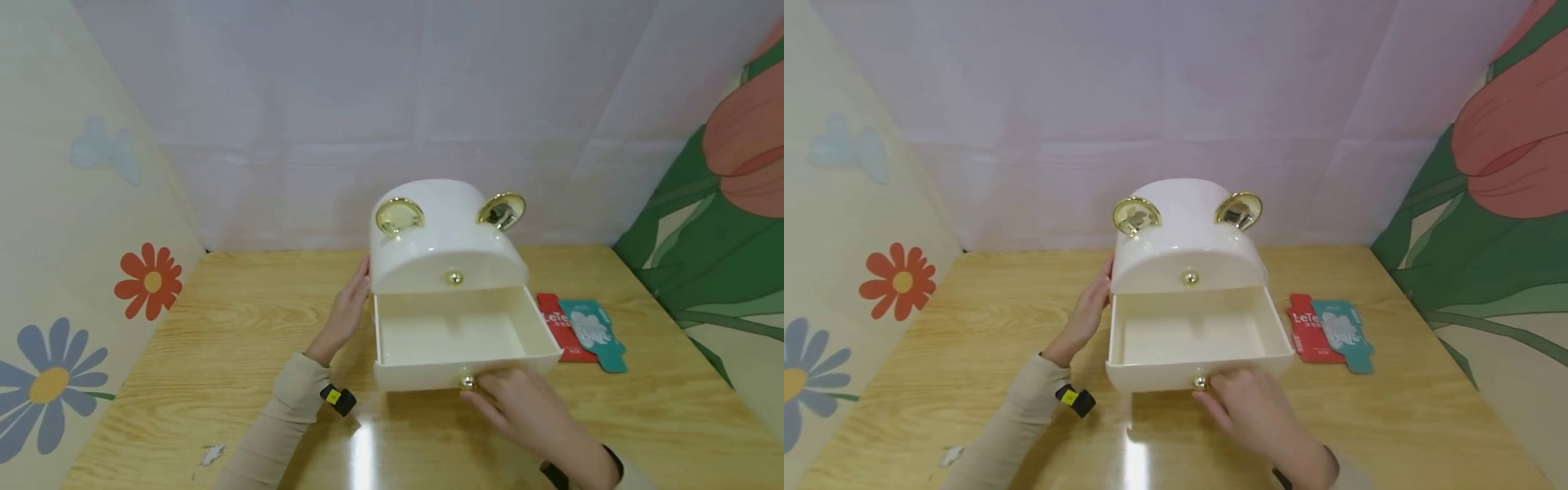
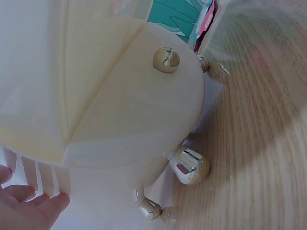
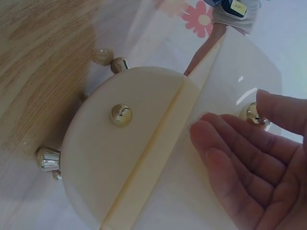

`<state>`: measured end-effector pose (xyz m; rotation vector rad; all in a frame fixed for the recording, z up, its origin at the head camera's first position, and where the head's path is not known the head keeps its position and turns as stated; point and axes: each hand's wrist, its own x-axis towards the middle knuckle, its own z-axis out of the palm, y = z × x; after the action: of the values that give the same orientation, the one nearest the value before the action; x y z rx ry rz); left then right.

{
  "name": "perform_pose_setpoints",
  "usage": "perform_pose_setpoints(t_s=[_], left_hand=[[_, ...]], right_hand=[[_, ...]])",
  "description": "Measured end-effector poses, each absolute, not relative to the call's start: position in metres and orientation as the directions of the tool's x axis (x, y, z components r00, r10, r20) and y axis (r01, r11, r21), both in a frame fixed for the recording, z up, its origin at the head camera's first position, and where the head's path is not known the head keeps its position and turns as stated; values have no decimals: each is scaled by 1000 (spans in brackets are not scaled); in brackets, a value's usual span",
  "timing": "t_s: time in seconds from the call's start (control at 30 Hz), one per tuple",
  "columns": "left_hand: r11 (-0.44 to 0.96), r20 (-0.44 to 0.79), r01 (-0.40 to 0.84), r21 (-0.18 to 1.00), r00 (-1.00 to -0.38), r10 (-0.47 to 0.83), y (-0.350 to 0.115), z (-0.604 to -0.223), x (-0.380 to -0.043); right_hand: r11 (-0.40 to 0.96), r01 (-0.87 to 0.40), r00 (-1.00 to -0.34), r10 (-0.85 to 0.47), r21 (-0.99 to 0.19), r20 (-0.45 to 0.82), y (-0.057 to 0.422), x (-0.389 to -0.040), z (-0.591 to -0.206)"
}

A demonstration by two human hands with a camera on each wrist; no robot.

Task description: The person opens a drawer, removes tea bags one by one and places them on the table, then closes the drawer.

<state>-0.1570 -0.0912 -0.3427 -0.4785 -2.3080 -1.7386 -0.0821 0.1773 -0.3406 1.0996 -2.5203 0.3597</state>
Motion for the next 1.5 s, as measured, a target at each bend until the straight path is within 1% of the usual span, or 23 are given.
perform_pose_setpoints(t_s=[0.17, 0.3, 0.4, 0.5, 0.6, 0.83, 1.0, 1.13, 1.2, 1.37, 1.5], left_hand=[[249, 354, 378, 892, -925, 135, -92, -342, -157], [244, 351, 377, 894, -926, 141, -91, -342, -157], [240, 351, 377, 894, -925, 145, -91, -343, -158], [231, 359, 385, 894, -922, 145, -94, -354, -166], [234, 369, 393, 889, -919, 140, -97, -366, -174], [232, 420, 441, 867, -898, 136, -99, -378, -179], [223, 444, 464, 857, -885, 139, -99, -379, -180], [221, 411, 431, 875, -902, 131, -98, -375, -178], [222, 391, 412, 884, -910, 135, -97, -365, -172], [219, 354, 380, 898, -923, 151, -93, -343, -157], [220, 345, 372, 902, -926, 153, -93, -341, -156]], right_hand=[[651, -755, -617, -665, -79, 420, 174, -89, -339], [640, -766, -597, -670, -65, 442, 173, -95, -337], [637, -766, -601, -662, -86, 447, 173, -102, -337], [647, -751, -631, -648, -129, 427, 173, -109, -336], [641, -753, -634, -646, -151, 425, 172, -115, -336], [612, -783, -583, -656, -114, 479, 169, -127, -338], [627, -771, -599, -648, -117, 471, 167, -133, -339], [644, -751, -632, -638, -144, 441, 164, -139, -338], [647, -746, -640, -633, -155, 436, 163, -142, -338], [626, -759, -628, -631, -179, 455, 160, -149, -338], [629, -759, -623, -624, -170, 472, 158, -154, -339]])
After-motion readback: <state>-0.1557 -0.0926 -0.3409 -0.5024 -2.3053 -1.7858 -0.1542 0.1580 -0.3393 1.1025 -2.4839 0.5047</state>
